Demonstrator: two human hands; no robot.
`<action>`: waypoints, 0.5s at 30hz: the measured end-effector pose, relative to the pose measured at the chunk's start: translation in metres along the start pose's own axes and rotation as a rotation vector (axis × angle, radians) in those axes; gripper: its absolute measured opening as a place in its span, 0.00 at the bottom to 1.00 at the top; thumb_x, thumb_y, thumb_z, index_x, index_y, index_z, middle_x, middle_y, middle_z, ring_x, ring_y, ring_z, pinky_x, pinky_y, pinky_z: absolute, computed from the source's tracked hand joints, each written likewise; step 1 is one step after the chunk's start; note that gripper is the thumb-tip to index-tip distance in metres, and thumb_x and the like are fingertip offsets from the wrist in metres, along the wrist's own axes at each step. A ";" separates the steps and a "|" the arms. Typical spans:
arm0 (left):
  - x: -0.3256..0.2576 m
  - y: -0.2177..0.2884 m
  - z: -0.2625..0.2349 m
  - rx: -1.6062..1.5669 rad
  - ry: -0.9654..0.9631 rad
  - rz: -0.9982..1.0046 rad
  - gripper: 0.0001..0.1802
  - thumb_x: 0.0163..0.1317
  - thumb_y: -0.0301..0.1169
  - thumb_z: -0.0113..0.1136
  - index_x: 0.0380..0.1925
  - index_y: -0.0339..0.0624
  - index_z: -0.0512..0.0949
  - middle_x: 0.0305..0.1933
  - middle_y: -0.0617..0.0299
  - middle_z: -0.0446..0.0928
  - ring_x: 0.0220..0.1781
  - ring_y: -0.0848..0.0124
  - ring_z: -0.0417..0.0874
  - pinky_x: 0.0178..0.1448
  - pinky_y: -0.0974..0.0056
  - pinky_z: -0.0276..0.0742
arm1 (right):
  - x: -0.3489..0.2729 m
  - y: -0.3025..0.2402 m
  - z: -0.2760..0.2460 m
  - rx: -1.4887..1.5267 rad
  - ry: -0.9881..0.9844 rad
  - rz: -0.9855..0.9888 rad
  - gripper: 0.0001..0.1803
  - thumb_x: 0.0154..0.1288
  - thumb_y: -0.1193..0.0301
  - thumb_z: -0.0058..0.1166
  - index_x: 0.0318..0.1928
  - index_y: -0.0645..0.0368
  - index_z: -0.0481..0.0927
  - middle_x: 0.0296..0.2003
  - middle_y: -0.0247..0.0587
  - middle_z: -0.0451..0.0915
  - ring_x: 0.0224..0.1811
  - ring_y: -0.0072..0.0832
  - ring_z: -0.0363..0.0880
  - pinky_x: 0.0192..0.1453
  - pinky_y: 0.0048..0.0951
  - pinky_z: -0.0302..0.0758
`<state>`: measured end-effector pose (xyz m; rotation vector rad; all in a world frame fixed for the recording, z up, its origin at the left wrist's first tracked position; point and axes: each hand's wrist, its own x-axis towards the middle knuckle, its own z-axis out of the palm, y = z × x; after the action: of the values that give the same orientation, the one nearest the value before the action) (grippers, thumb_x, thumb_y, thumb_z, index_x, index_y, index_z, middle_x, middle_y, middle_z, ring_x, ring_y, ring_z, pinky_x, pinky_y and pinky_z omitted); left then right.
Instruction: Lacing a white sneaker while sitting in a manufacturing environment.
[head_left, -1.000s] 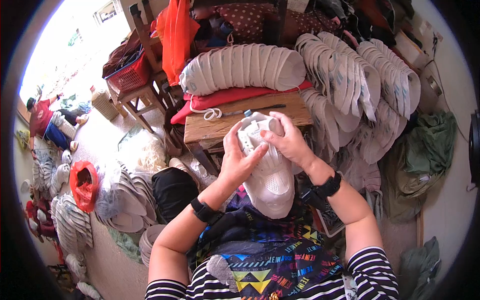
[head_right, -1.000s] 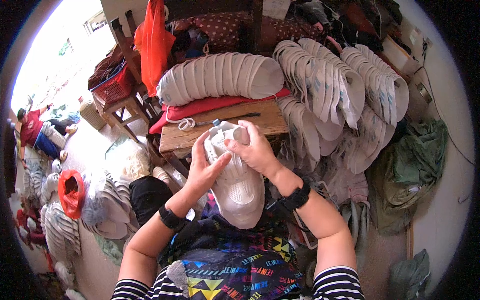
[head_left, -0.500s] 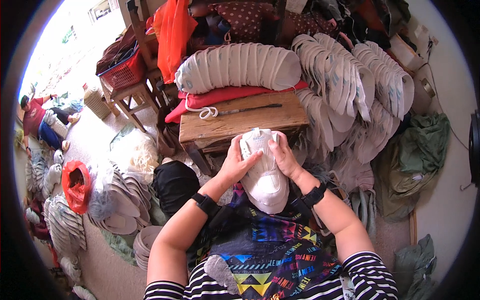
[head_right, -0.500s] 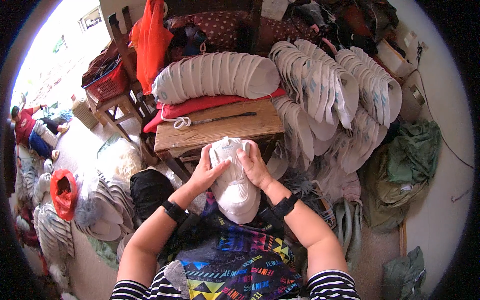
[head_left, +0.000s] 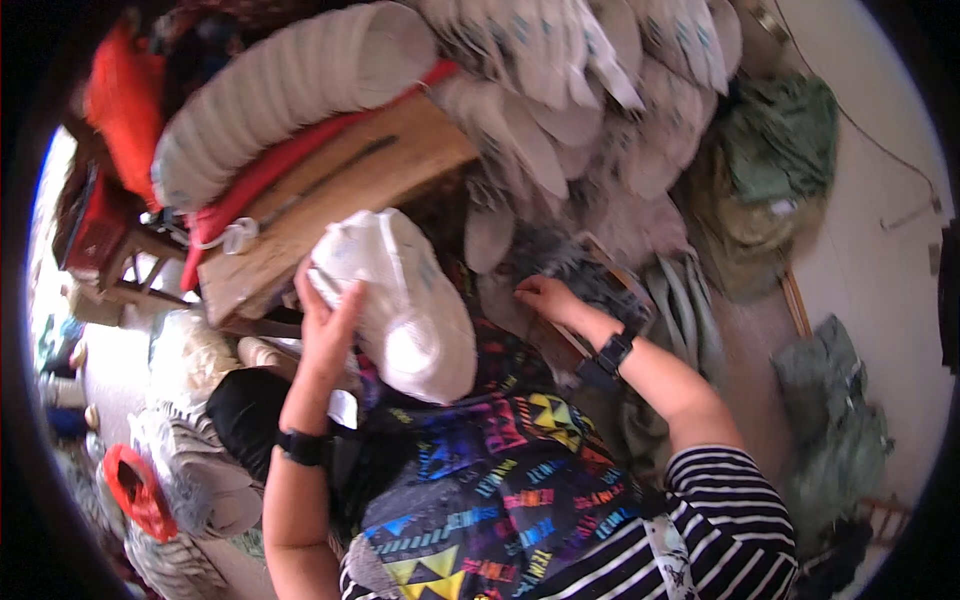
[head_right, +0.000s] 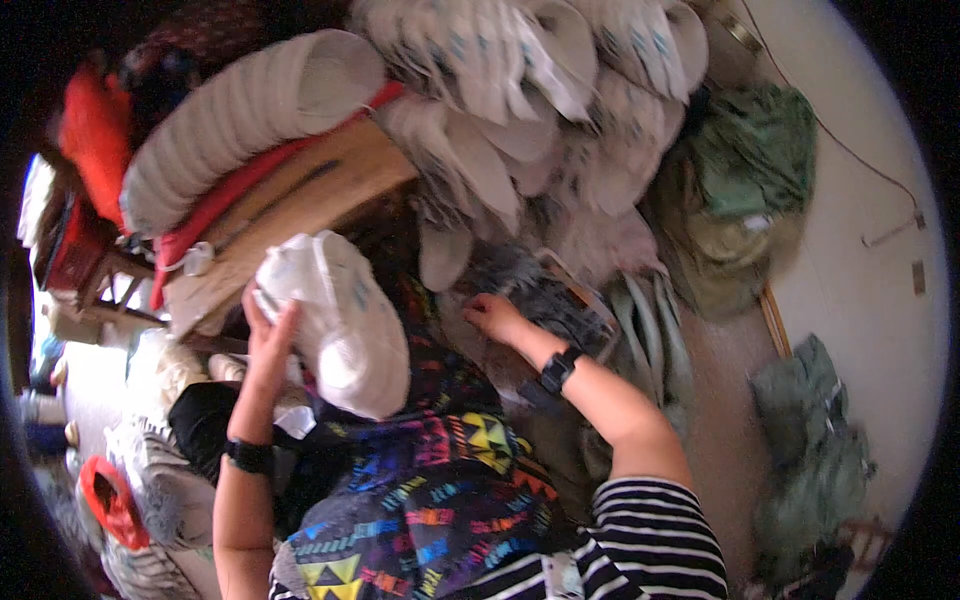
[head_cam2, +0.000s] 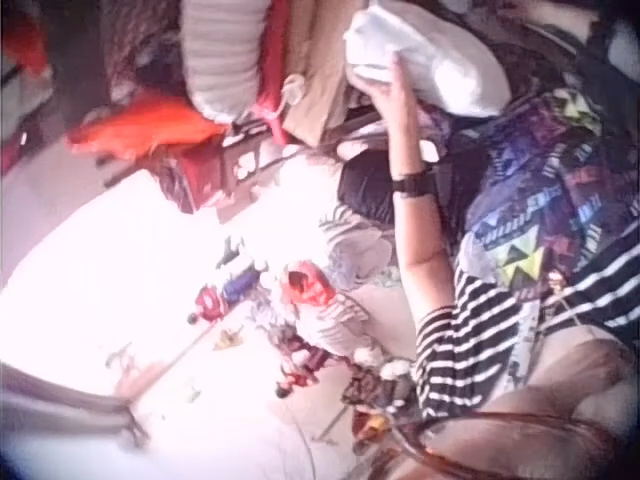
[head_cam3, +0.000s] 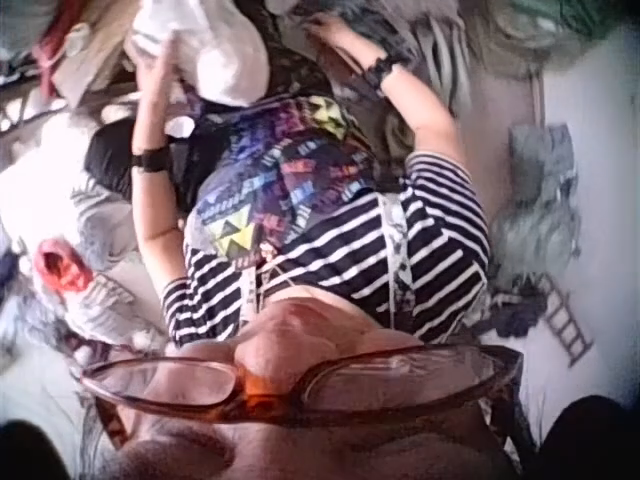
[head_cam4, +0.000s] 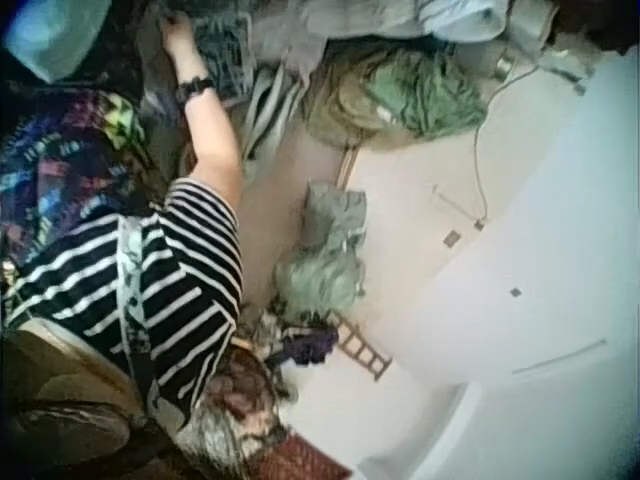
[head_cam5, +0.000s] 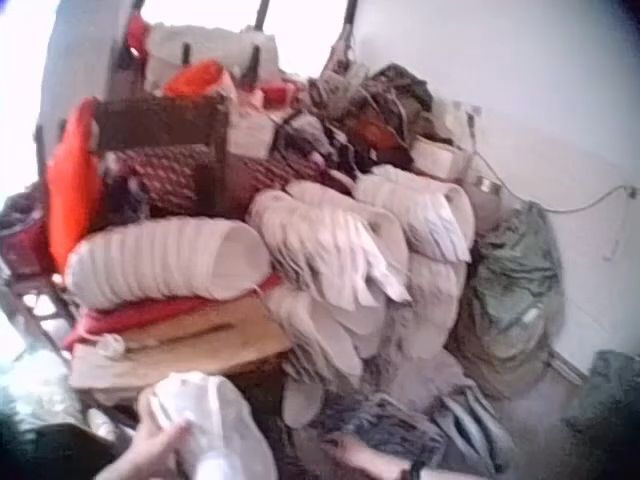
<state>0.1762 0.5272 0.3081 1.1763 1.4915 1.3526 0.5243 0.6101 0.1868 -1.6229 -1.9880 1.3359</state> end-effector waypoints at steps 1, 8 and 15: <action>-0.001 0.000 0.000 -0.047 0.005 -0.016 0.36 0.66 0.34 0.59 0.68 0.43 0.51 0.63 0.55 0.63 0.64 0.67 0.64 0.68 0.63 0.60 | -0.004 0.031 -0.007 -0.135 -0.016 0.111 0.18 0.63 0.60 0.58 0.46 0.61 0.82 0.39 0.46 0.84 0.40 0.35 0.82 0.44 0.35 0.76; 0.001 -0.008 0.005 -0.045 -0.034 -0.109 0.39 0.68 0.42 0.56 0.72 0.45 0.48 0.70 0.52 0.59 0.70 0.63 0.60 0.73 0.60 0.51 | -0.023 0.160 -0.016 -0.166 0.259 0.387 0.15 0.62 0.62 0.59 0.42 0.62 0.83 0.28 0.41 0.82 0.26 0.27 0.80 0.30 0.32 0.75; -0.004 -0.003 0.011 -0.029 0.026 -0.039 0.40 0.69 0.43 0.55 0.72 0.42 0.47 0.71 0.50 0.57 0.72 0.61 0.57 0.75 0.59 0.47 | 0.027 0.171 0.001 0.029 0.668 0.323 0.17 0.60 0.61 0.60 0.41 0.63 0.83 0.28 0.43 0.82 0.28 0.29 0.80 0.32 0.33 0.75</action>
<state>0.1874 0.5266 0.3032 1.1097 1.5011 1.3634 0.6245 0.6262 0.0471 -2.0826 -1.3461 0.7387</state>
